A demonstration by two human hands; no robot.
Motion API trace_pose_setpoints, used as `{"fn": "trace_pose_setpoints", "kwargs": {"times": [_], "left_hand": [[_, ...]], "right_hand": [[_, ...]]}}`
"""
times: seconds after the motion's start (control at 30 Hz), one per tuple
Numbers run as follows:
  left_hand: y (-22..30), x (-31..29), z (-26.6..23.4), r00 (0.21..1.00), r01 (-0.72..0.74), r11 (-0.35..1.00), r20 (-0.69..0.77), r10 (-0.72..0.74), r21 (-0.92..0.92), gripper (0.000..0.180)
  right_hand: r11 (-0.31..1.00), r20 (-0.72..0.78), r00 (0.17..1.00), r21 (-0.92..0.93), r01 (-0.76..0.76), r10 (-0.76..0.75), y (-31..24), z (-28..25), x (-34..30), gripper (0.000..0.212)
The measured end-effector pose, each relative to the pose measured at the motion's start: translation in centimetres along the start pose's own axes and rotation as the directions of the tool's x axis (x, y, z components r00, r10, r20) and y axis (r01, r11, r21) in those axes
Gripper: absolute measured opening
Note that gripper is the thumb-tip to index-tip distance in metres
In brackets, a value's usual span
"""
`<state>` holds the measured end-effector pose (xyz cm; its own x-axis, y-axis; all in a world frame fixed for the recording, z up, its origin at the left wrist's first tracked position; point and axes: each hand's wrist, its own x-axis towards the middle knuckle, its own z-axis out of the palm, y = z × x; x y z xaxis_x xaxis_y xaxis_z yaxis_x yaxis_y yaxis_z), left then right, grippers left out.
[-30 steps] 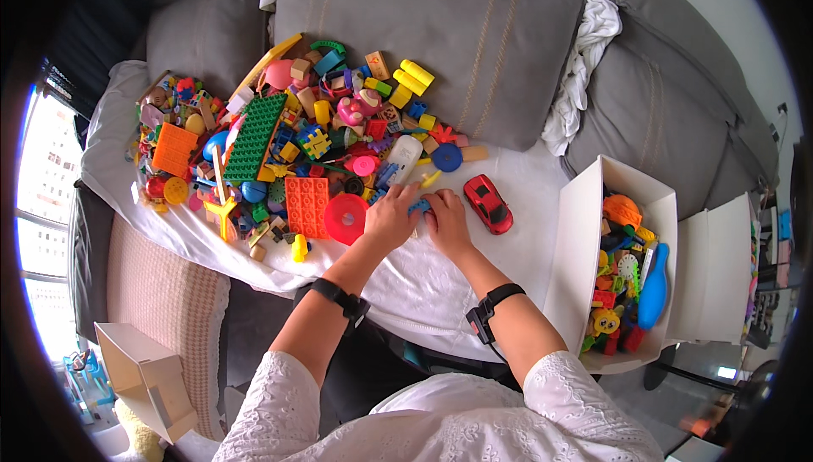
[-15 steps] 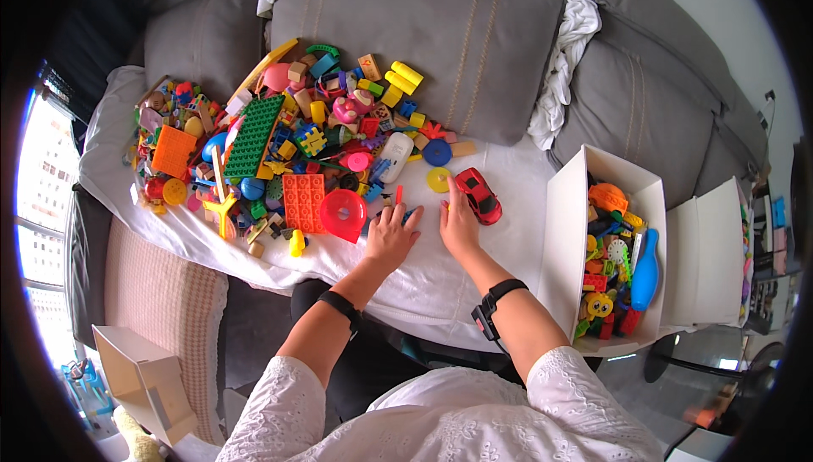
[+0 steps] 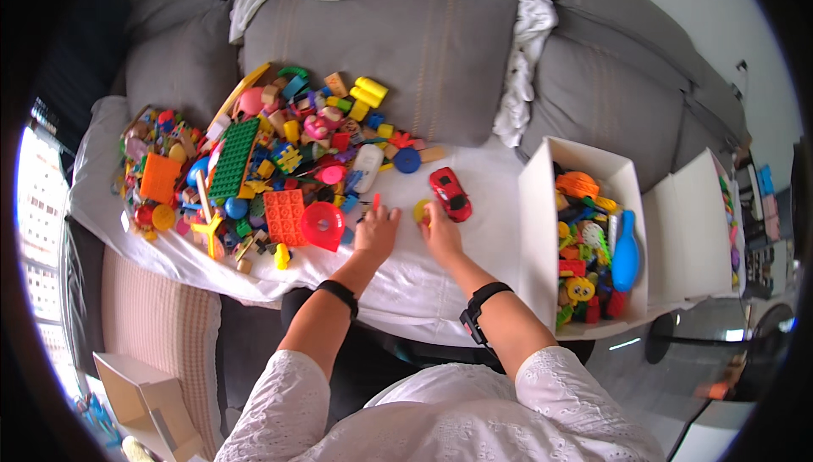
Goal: The person picks up toy blocks, a toy car, and a bowling pin from a pile on a bed and places them into white plastic bins.
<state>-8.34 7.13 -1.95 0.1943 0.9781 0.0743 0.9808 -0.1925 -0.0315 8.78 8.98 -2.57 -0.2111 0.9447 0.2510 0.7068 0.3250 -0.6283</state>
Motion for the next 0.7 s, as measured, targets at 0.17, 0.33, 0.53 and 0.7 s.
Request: {"fn": "trace_pose_setpoints", "kwargs": {"times": [0.17, 0.33, 0.53, 0.7], "left_hand": [[-0.9, -3.4, -0.3, 0.981, 0.146, 0.969, 0.159, -0.115, -0.201, 0.028], [-0.8, -4.0, -1.9, 0.958, 0.271, 0.845, 0.212, -0.192, -0.461, 0.024], [3.7, -1.1, -7.1, 0.869, 0.48, 0.25, 0.417, -0.265, -0.841, 0.03], [14.7, 1.8, -15.5, 0.927, 0.364, 0.016, 0.364, 0.09, -0.931, 0.035]], "right_hand": [[0.97, 0.253, 0.939, -0.125, -0.207, 0.232, -1.4, 0.4, -3.8, 0.035], [0.975, 0.16, 0.973, 0.122, -0.188, 0.167, -2.4, -2.4, -4.9, 0.031], [0.943, 0.069, 0.992, 0.309, -0.12, 0.104, -6.5, -10.5, -4.4, 0.011], [0.981, -0.372, 0.928, 0.187, 0.059, 0.015, -2.9, -23.5, -6.9, 0.013]]}}
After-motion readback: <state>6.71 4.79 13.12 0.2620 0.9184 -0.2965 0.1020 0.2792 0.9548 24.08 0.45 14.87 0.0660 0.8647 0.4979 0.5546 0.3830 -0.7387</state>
